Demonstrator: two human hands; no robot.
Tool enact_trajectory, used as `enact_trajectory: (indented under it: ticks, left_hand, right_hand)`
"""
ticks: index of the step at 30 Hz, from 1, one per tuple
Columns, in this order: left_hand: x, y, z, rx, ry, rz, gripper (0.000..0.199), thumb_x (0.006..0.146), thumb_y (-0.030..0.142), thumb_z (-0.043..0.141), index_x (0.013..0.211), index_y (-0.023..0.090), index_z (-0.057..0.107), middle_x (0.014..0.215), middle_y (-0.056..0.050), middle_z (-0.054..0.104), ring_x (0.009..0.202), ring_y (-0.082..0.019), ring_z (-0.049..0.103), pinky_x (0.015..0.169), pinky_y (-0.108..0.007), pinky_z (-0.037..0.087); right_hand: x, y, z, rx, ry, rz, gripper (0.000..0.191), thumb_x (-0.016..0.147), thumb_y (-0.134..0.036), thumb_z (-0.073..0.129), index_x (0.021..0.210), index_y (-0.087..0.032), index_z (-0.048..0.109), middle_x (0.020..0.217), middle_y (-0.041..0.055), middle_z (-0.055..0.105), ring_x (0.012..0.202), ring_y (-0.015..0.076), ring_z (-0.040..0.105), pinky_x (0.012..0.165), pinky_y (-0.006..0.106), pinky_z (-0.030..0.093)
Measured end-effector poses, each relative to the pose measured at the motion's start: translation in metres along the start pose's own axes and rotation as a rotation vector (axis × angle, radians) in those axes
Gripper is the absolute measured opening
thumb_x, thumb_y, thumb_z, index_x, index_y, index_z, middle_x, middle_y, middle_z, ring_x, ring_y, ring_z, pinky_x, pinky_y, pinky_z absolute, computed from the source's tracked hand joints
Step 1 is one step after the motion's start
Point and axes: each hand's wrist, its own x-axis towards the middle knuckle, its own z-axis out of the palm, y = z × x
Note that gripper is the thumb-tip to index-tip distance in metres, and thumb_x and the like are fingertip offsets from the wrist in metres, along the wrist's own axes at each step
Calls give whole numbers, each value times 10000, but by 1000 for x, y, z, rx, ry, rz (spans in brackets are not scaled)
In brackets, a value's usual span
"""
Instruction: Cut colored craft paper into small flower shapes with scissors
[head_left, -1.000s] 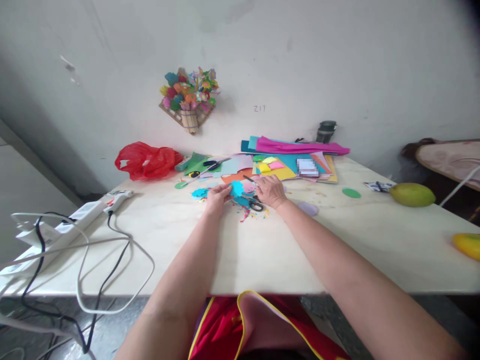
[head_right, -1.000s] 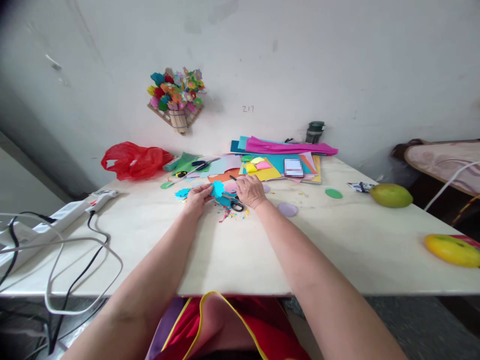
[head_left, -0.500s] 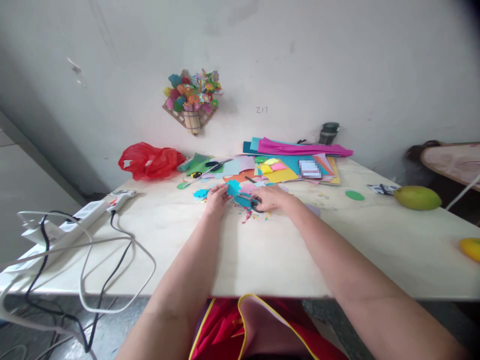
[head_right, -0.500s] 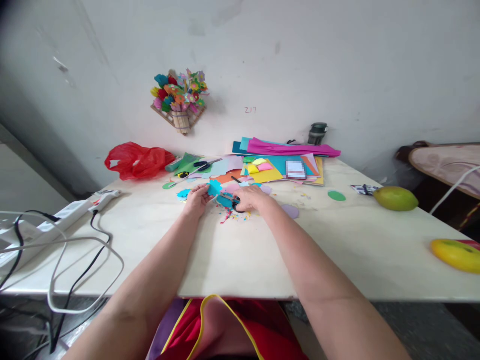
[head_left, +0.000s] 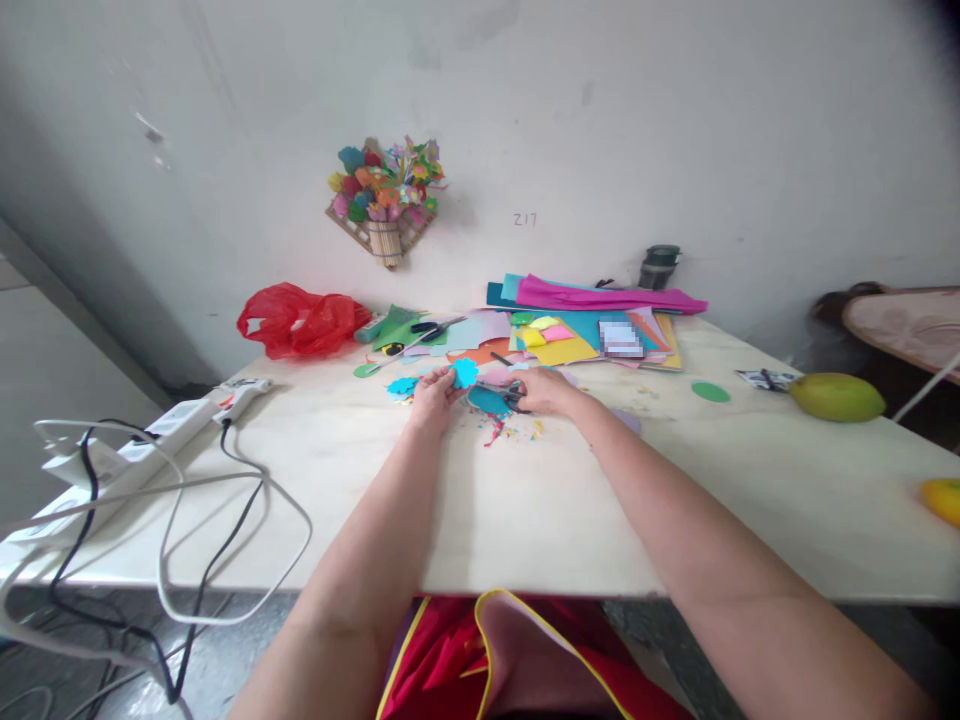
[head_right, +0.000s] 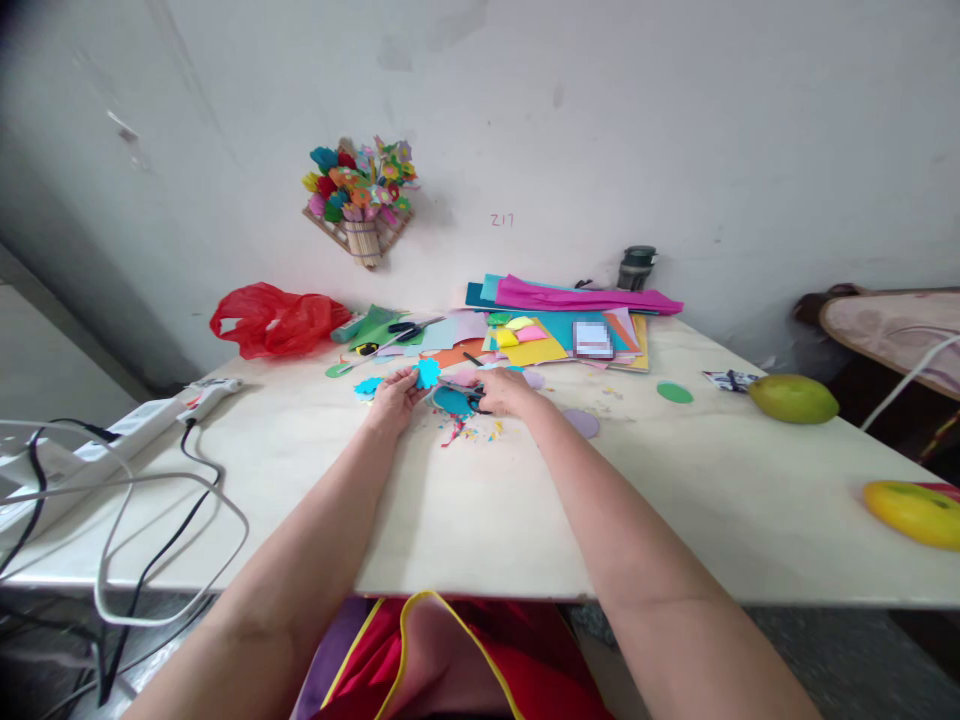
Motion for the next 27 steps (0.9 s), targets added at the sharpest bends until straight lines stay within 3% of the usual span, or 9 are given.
enact_trajectory:
  ticks: [5,9,12,17,23,27]
  left_hand:
    - [2,-1,-1,-9,23,-1,236,644,232,795,763,147,610,663,10,645,590,-97,605,643,-244,548]
    - [1,0,-1,-22,7,-9,197,663,204,771,763,138,616,660,6,646,574,-99,605,615,-241,543]
    - [1,0,-1,-32,10,-16,171,679,184,745,766,138,606,647,6,640,563,-103,607,612,-252,548]
    - [4,-2,-1,-37,51,-19,162,674,177,723,766,141,594,641,3,644,555,-112,613,589,-252,545]
    - [5,-1,-1,-57,94,14,209,639,217,733,682,165,536,544,43,574,508,-98,579,591,-253,547]
    - [5,-1,0,-47,112,22,223,626,220,741,674,164,531,535,48,556,489,-94,565,565,-250,537]
  right_hand:
    - [7,15,7,531,-1,56,416,619,-120,639,1031,-151,691,620,-14,626,537,122,547,496,214,382]
    - [5,14,5,955,-28,195,449,636,-86,616,1081,-145,633,623,-2,658,453,109,552,355,174,268]
    - [2,8,2,1179,-100,238,372,683,-97,629,1052,-145,618,625,14,668,426,97,561,304,156,211]
    - [-1,-3,0,1275,-210,266,135,800,-252,659,885,-151,630,528,-30,586,351,47,482,264,130,189]
    - [-3,-1,0,1378,-312,252,293,894,-418,546,920,-137,625,547,7,623,365,74,520,276,144,274]
    - [-2,-1,3,1388,-295,232,228,865,-356,616,860,-128,616,523,-2,620,357,69,521,301,141,341]
